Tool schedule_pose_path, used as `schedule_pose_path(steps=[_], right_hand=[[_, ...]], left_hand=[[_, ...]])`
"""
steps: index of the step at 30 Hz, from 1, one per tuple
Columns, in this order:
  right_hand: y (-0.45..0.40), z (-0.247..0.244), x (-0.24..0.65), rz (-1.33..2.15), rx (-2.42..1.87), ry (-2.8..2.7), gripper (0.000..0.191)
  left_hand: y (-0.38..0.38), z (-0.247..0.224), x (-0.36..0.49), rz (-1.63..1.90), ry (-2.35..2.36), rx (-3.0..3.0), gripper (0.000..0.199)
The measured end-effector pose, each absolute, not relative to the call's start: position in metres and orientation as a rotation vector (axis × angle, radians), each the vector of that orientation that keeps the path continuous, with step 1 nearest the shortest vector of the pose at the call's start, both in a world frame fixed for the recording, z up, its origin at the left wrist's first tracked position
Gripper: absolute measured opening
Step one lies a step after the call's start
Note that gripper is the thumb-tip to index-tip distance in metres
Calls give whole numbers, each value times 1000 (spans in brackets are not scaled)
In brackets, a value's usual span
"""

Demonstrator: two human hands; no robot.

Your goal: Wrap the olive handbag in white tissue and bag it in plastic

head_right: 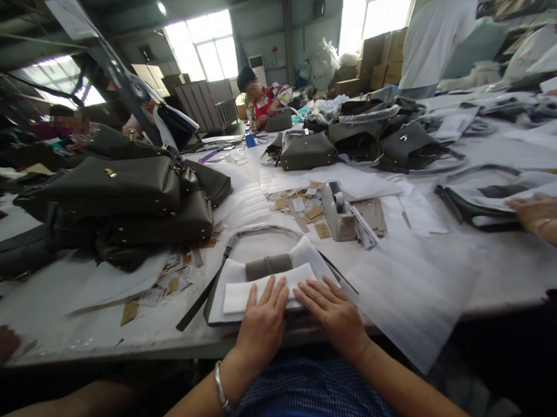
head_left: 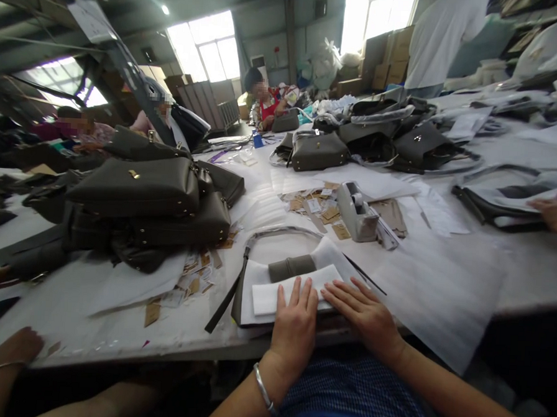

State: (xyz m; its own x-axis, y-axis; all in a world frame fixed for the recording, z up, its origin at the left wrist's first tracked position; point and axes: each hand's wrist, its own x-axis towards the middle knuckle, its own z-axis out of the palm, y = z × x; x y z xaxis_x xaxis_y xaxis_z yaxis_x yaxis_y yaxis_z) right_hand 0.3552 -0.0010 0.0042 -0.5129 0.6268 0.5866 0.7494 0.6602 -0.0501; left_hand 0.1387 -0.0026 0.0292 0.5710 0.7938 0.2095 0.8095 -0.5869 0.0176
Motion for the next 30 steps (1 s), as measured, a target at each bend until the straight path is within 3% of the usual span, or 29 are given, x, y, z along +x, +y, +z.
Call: schedule_pose_path(steps=[7, 11, 15, 17, 24, 30], right_hand=[[-37, -1, 367, -81, -1110, -2024, 46], [-66, -23, 364, 416, -1474, -1369, 35], [-62, -21, 352, 1035, -1413, -873, 82], [-52, -7, 350, 1160, -1364, -734, 94], [-34, 42, 341, 1439, -1120, -721, 47], [-24, 61, 306, 1446, -968, -441, 52]], left_hand=[[-1, 3, 138, -528, -1290, -2467, 49], [0, 0, 137, -628, -1272, -2421, 47], [0, 1, 137, -662, -1250, -2418, 46], [1, -1, 136, -666, -1244, -2422, 48], [5, -13, 114, -759, -1165, -2416, 55], [9, -14, 102, -773, -1133, -2339, 55]])
